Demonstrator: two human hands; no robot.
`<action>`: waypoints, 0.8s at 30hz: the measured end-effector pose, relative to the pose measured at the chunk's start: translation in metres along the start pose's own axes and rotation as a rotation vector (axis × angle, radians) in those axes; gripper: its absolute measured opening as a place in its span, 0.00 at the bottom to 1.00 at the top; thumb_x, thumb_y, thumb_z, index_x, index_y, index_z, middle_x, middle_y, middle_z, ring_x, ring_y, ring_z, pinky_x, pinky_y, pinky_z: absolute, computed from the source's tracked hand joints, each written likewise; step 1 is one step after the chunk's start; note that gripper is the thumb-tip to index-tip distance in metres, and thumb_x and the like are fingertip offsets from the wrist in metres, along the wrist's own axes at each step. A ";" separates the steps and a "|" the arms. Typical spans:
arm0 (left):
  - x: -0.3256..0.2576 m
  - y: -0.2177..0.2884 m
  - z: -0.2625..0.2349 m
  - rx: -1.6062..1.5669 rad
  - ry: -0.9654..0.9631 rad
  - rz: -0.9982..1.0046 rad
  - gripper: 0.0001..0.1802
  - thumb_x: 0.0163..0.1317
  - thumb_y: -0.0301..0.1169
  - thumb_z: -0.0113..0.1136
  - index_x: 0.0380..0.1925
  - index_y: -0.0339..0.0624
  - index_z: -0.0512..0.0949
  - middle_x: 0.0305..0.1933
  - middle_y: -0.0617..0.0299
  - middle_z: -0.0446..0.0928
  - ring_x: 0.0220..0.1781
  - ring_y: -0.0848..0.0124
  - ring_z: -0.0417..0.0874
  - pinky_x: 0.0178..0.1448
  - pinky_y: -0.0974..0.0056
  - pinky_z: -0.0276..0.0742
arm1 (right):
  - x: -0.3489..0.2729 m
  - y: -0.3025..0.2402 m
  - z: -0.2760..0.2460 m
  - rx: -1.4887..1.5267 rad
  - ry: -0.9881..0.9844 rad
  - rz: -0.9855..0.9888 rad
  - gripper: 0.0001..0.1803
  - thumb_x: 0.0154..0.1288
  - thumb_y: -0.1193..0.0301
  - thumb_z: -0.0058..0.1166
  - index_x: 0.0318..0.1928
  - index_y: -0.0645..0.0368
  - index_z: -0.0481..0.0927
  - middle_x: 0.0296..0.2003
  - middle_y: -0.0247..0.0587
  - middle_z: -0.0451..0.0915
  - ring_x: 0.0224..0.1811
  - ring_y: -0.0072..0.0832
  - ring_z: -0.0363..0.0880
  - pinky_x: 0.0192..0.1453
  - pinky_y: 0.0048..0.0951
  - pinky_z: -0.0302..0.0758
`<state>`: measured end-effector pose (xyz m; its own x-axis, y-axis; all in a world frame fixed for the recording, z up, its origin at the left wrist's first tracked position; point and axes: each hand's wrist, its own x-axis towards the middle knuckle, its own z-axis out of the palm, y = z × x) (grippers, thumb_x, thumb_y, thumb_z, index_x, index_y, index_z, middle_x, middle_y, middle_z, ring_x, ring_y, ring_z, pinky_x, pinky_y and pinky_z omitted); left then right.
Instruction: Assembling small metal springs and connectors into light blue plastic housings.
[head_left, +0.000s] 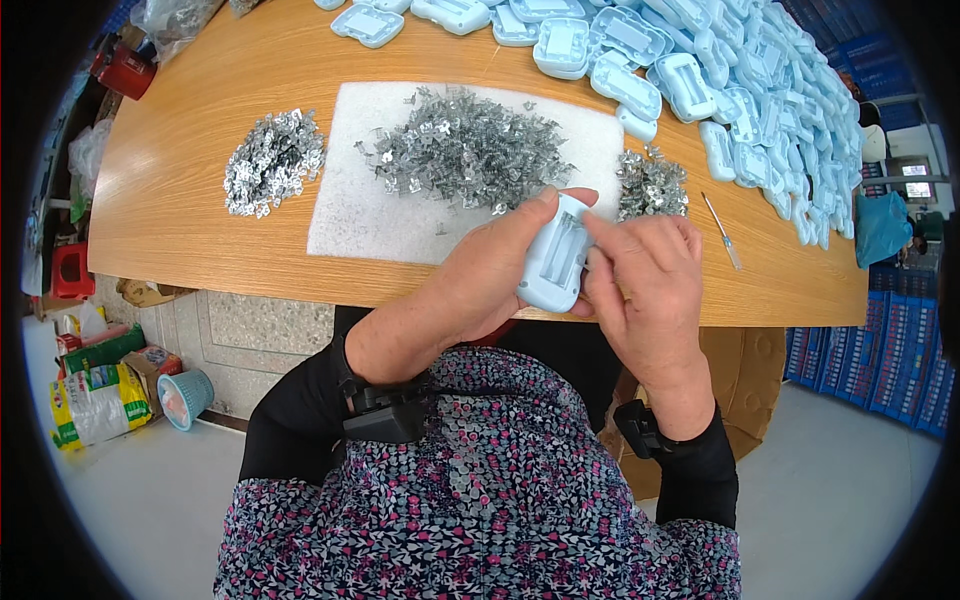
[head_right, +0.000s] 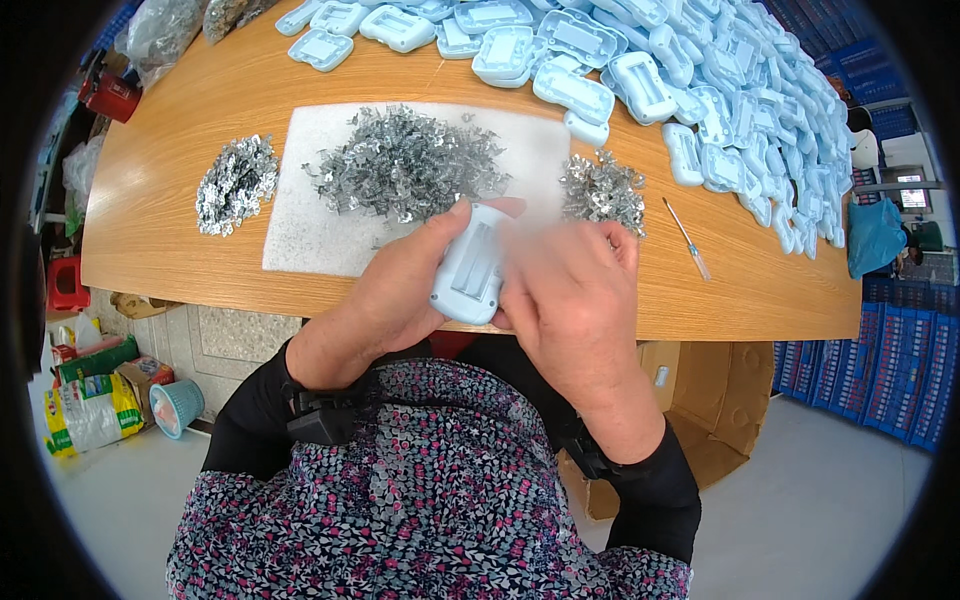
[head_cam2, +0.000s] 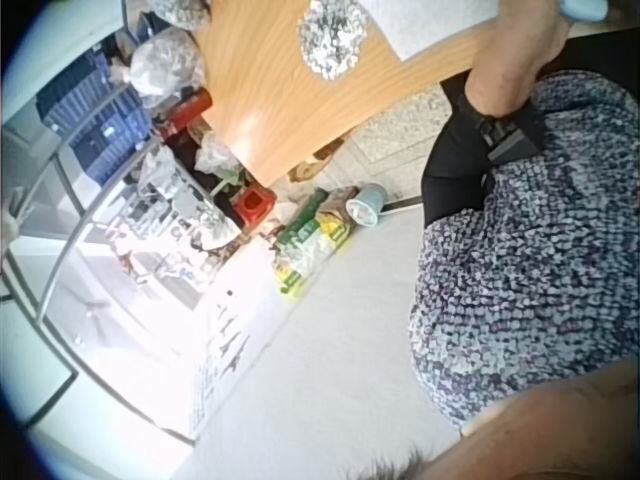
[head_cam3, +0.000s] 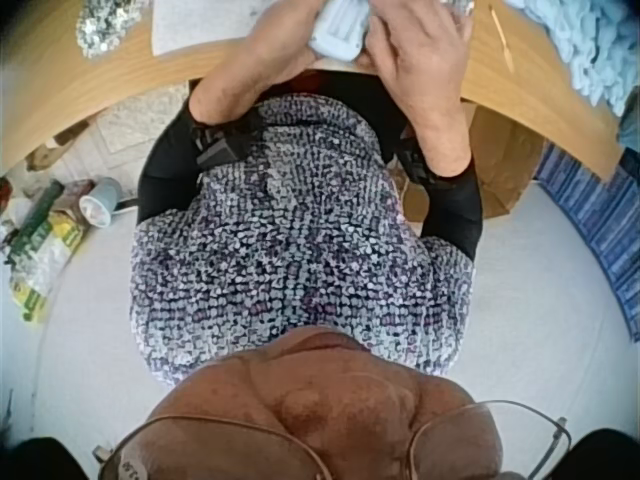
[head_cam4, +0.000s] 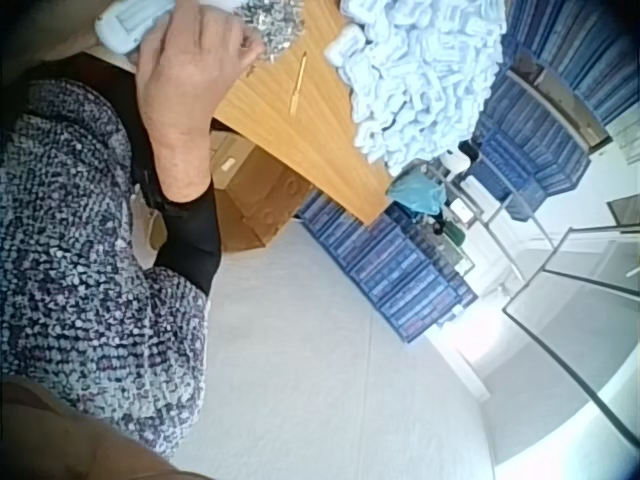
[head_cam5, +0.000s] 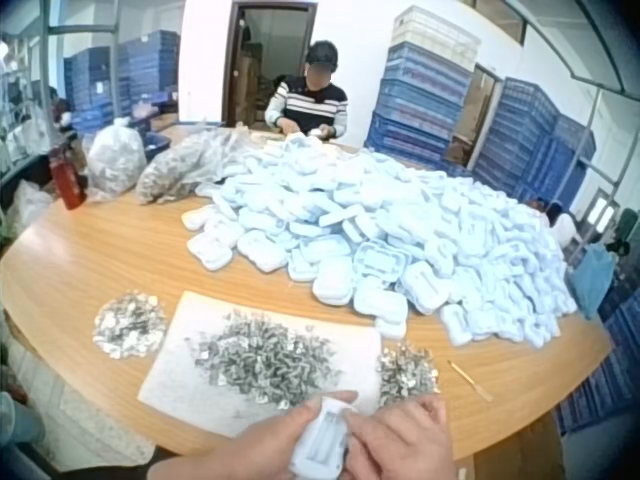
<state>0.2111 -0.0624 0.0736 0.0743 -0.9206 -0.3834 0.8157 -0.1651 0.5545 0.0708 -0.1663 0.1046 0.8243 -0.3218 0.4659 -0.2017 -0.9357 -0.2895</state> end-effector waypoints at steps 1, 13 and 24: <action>0.001 0.000 -0.003 -0.028 -0.022 0.009 0.30 0.80 0.47 0.33 0.69 0.36 0.64 0.58 0.49 0.77 0.56 0.60 0.83 0.58 0.56 0.84 | -0.002 0.001 -0.001 0.033 -0.003 0.038 0.13 0.47 0.76 0.64 0.38 0.58 0.83 0.32 0.37 0.76 0.40 0.38 0.77 0.52 0.43 0.67; -0.005 0.013 0.002 -0.004 -0.159 0.044 0.31 0.80 0.49 0.30 0.69 0.36 0.62 0.53 0.44 0.78 0.43 0.56 0.87 0.46 0.52 0.88 | -0.005 0.000 -0.008 0.826 0.024 0.606 0.16 0.72 0.71 0.55 0.56 0.63 0.77 0.41 0.35 0.80 0.38 0.20 0.75 0.41 0.22 0.72; 0.001 0.010 0.002 0.309 0.000 0.127 0.23 0.76 0.35 0.39 0.66 0.38 0.68 0.52 0.53 0.79 0.46 0.66 0.85 0.52 0.63 0.83 | -0.001 0.019 -0.004 1.286 -0.069 0.903 0.12 0.70 0.70 0.57 0.50 0.62 0.80 0.37 0.31 0.81 0.34 0.15 0.75 0.39 0.20 0.72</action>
<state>0.2181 -0.0660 0.0802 0.1638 -0.9407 -0.2969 0.5873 -0.1488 0.7955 0.0643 -0.1841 0.1020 0.7141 -0.6439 -0.2747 -0.0837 0.3110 -0.9467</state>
